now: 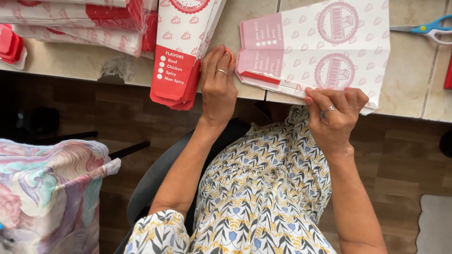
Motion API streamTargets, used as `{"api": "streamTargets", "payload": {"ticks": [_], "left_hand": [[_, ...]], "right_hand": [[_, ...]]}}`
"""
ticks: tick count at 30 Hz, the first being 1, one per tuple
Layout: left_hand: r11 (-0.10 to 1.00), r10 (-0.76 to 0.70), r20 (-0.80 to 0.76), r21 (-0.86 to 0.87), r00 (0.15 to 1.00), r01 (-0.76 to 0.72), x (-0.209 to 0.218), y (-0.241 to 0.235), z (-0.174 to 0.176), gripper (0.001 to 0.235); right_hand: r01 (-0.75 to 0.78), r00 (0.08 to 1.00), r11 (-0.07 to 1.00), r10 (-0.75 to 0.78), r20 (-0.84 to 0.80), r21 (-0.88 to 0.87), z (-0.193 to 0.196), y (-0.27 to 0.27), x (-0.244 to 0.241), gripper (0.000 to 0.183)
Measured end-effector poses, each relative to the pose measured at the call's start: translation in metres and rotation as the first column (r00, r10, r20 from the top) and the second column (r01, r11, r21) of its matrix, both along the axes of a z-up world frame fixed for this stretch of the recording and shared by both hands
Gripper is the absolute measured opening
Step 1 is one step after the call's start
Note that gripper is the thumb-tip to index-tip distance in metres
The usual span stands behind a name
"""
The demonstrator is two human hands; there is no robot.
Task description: Folding and stacking printed paper shawarma bags at a workstation.
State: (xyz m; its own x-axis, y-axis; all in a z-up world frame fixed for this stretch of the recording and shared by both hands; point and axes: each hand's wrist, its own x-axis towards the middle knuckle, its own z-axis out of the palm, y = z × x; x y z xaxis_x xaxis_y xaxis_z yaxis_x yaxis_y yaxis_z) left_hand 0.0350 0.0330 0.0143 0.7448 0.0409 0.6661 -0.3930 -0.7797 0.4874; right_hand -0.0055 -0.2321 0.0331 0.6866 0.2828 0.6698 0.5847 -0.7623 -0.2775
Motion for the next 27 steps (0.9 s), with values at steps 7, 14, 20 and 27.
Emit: {"api": "streamTargets", "payload": {"ticks": [7,14,20,27], "left_hand": [[0.996,-0.087,-0.151,0.019,0.985,0.091,-0.005,-0.003,-0.015,0.059],[0.959,-0.272,0.235,0.144,0.933,0.244,-0.03,-0.054,-0.017,0.022],[0.95,-0.309,0.279,0.145,0.909,0.278,-0.031,-0.071,-0.025,0.021],[0.955,-0.296,0.299,0.12,0.907,0.272,-0.029,-0.072,-0.029,0.023]], "right_hand": [[0.018,1.0,0.996,-0.02,-0.016,-0.084,0.013,-0.002,0.003,0.006],[-0.046,0.998,0.987,0.039,-0.048,-0.156,0.023,-0.009,0.019,0.011],[-0.076,0.995,0.971,0.058,-0.087,-0.225,0.031,-0.01,0.025,0.012],[0.001,0.999,0.949,-0.014,-0.04,-0.316,0.032,-0.003,0.031,0.011]]}}
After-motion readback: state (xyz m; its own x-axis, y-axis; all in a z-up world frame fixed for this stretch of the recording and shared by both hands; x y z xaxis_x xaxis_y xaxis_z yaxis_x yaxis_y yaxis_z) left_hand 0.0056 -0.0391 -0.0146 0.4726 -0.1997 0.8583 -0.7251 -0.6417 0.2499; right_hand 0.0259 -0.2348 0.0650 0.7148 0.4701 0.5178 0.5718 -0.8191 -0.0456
